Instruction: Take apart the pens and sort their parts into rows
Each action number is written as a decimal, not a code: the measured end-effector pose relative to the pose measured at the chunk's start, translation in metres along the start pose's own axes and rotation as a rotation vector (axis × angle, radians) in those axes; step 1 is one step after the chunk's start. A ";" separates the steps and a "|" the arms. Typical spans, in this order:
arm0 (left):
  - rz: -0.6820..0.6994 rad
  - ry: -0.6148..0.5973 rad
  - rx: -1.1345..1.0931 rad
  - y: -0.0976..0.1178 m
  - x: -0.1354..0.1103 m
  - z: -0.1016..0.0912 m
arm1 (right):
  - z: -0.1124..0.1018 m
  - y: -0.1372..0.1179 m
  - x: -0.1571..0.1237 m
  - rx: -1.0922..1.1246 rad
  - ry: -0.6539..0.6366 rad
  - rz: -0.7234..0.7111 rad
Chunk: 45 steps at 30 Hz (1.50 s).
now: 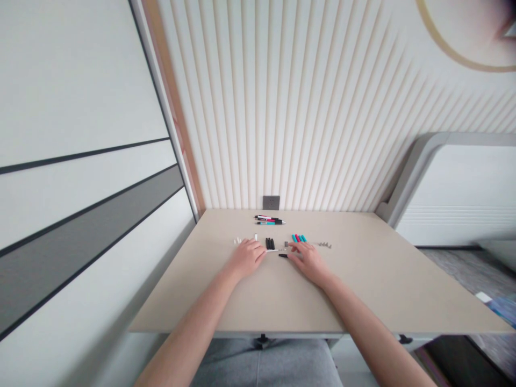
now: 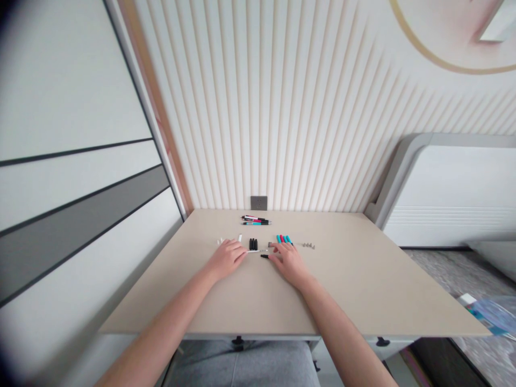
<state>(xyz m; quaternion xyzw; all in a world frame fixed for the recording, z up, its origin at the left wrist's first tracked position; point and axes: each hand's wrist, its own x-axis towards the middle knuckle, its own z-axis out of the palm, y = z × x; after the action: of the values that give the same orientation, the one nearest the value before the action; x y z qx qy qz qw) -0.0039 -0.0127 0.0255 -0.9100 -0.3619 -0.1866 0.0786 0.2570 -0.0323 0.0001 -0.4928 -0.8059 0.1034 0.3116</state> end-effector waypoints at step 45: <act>-0.451 -0.064 0.209 0.005 -0.001 0.004 | 0.007 -0.005 0.015 -0.432 0.101 0.161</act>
<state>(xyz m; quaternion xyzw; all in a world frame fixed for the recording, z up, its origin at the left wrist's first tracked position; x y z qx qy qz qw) 0.0005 -0.0158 0.0211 -0.7985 -0.5756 -0.1321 0.1171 0.2444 -0.0210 0.0024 -0.6152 -0.7508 -0.0718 0.2296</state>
